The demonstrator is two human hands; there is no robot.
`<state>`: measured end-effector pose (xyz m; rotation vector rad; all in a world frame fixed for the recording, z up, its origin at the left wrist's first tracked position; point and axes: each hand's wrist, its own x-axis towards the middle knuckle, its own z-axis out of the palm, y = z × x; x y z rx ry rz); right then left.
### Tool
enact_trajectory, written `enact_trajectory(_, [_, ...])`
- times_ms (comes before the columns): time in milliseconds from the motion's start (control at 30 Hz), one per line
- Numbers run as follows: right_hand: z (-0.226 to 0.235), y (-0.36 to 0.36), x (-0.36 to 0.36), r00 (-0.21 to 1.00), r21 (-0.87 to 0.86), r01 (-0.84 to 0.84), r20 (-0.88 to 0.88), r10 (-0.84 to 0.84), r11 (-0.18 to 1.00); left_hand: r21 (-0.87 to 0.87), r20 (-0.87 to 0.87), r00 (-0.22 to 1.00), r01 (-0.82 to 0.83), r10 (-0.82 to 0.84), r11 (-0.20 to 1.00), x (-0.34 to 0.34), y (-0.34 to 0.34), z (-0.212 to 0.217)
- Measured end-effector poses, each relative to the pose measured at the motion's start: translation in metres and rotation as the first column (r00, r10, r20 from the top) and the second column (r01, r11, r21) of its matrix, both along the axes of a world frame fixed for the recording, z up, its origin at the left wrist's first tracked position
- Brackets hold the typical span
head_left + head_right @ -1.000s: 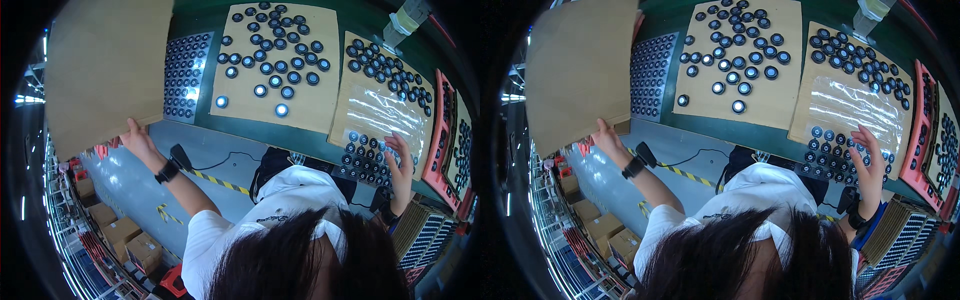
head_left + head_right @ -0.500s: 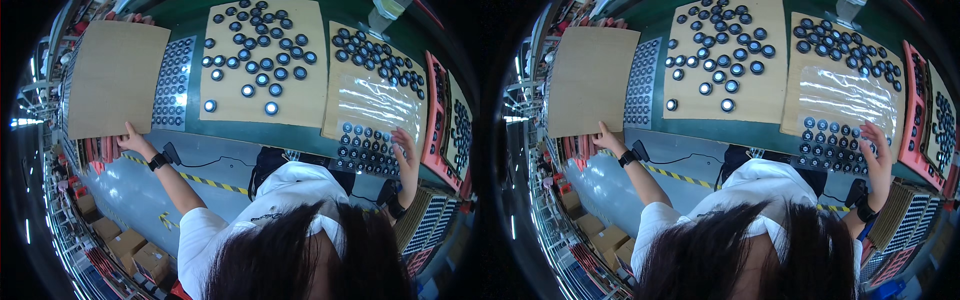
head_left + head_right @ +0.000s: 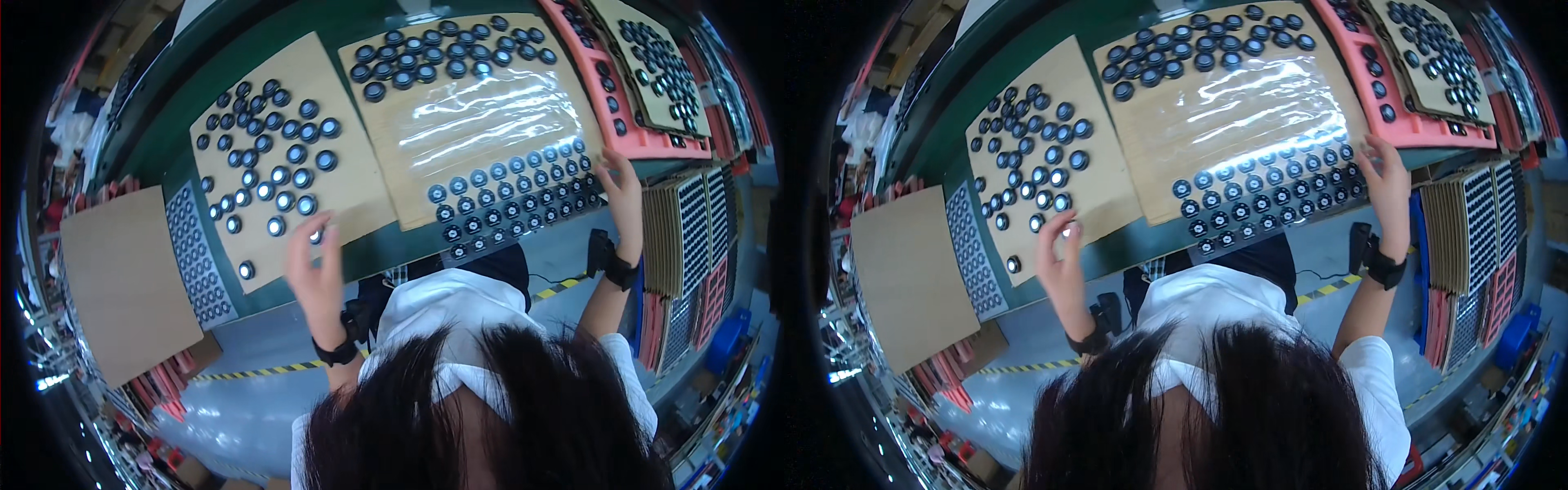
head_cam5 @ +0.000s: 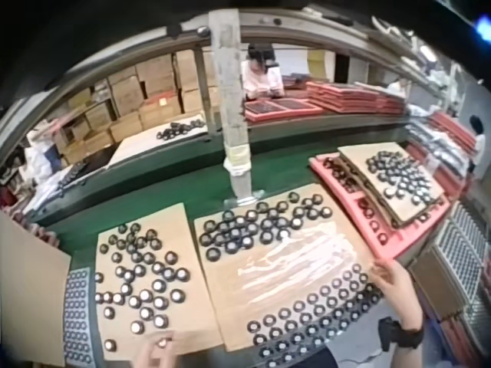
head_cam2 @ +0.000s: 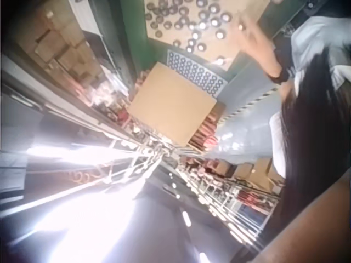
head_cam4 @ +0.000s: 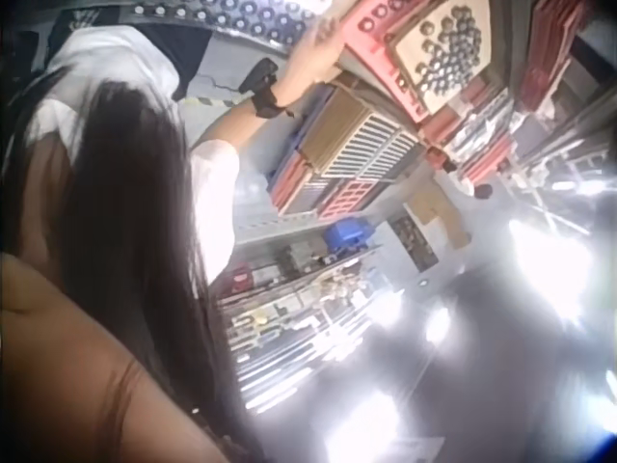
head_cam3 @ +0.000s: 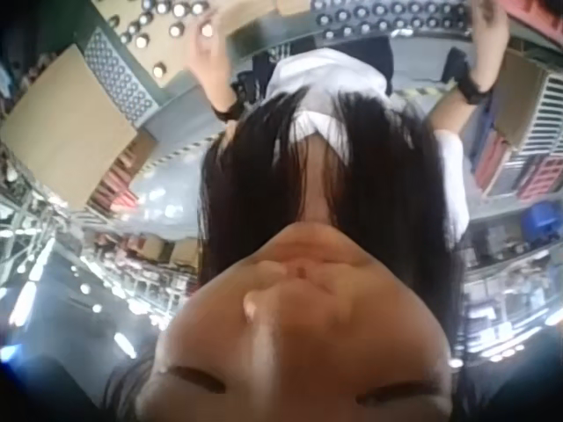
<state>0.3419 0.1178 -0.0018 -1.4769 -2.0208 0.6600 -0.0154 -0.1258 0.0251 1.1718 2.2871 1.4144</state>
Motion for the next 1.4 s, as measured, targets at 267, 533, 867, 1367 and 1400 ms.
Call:
enact_trajectory(267, [-0.011, 0.03, -0.032, 0.993, 0.049, -0.092, -0.072, 0.096, 0.995, -0.35, -0.143, 0.817, 0.486, -0.558, 0.801, 0.05, 0.051, -0.008])
enact_trajectory(533, [-0.009, 0.041, -0.032, 0.927, -0.417, -0.306, -0.334, 0.169, 0.856, -0.401, -0.178, 0.791, 0.484, -0.585, 0.777, 0.052, 0.049, -0.025])
enact_trajectory(867, [0.03, 0.013, -0.024, 0.63, -0.125, -0.658, -0.631, 0.452, 0.743, 0.201, 0.738, 0.648, 0.053, -0.186, 0.978, 0.04, 0.038, -0.021])
enact_trajectory(1367, [0.014, 0.006, -0.035, 0.773, -0.097, -0.596, -0.337, 0.537, 0.797, 0.015, -0.245, 0.703, 0.692, -0.668, 0.722, -0.004, 0.052, -0.013])
enact_trajectory(1400, [0.003, 0.0, -0.038, 0.807, -0.181, -0.543, -0.38, 0.451, 0.82, -0.021, -0.145, 0.678, 0.726, -0.721, 0.687, -0.003, 0.053, -0.023])
